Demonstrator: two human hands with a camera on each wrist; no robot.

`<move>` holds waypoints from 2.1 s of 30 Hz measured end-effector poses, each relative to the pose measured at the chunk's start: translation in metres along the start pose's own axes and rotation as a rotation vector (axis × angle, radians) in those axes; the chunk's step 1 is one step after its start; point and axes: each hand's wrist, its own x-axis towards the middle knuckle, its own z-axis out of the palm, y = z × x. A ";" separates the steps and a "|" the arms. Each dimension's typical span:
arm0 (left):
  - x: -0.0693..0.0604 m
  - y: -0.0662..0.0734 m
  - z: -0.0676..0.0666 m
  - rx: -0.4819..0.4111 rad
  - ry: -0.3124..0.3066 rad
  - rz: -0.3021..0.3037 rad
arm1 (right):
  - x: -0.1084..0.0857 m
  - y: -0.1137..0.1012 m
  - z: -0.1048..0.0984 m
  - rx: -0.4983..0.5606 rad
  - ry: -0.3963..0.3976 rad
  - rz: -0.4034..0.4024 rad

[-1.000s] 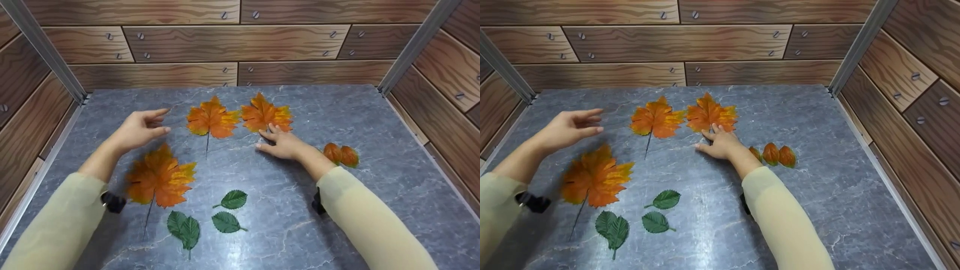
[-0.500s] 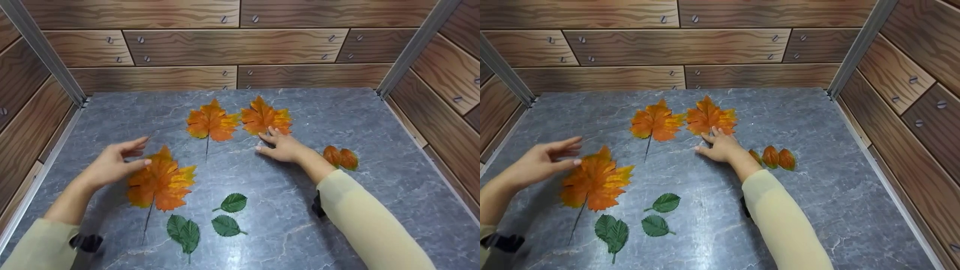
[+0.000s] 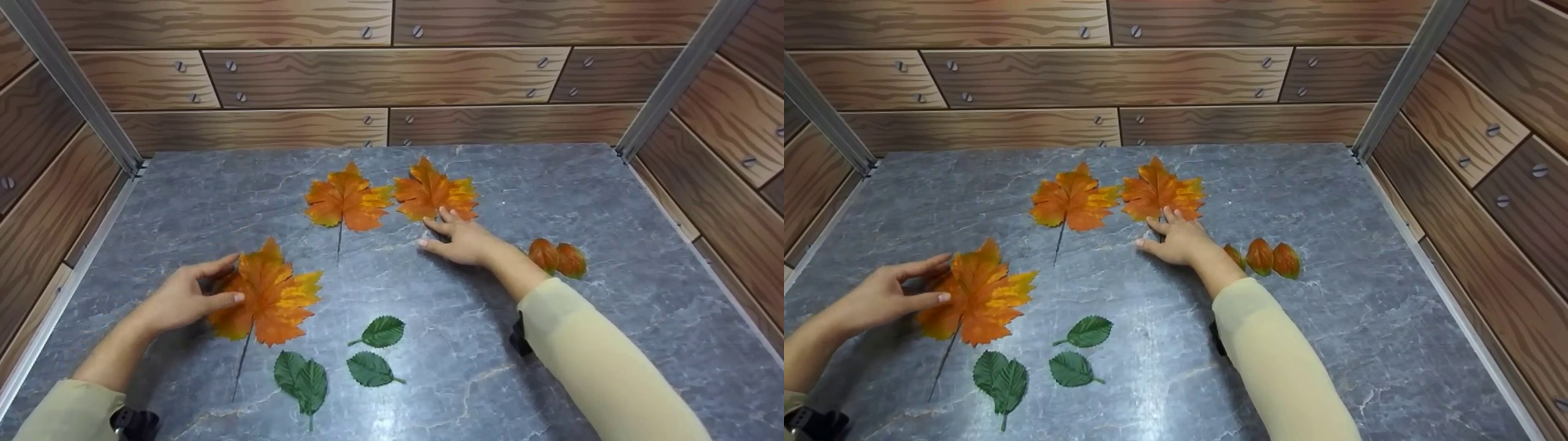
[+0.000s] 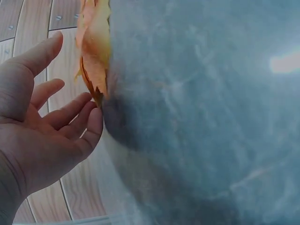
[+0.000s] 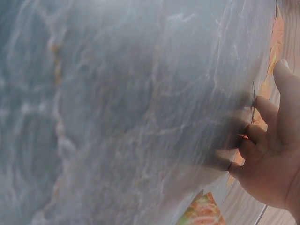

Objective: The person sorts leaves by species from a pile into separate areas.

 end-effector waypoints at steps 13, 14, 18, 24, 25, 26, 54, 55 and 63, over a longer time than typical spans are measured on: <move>-0.003 0.004 0.017 0.206 0.017 -0.003 | 0.000 -0.002 0.001 -0.001 -0.018 0.000; -0.003 0.006 0.019 0.224 0.016 -0.014 | 0.000 -0.002 0.001 0.000 -0.021 0.000; -0.002 0.008 0.022 0.250 0.022 -0.019 | 0.000 -0.001 0.001 0.002 -0.021 0.010; 0.000 0.007 0.022 0.240 0.035 -0.032 | -0.001 -0.001 0.002 0.004 -0.015 0.005; 0.000 0.007 0.022 0.237 0.039 -0.030 | -0.001 -0.001 0.002 0.005 -0.014 0.004; 0.001 0.007 0.022 0.233 0.040 -0.028 | -0.001 -0.001 0.002 0.005 -0.012 0.004; 0.004 0.007 0.023 0.068 -0.003 -0.046 | 0.001 0.001 0.002 -0.005 -0.006 0.008; 0.004 0.006 0.023 0.055 0.009 -0.049 | 0.001 0.001 0.002 -0.004 -0.007 0.007; 0.009 0.007 0.014 -0.071 0.203 -0.066 | 0.000 0.002 0.004 -0.004 -0.004 0.007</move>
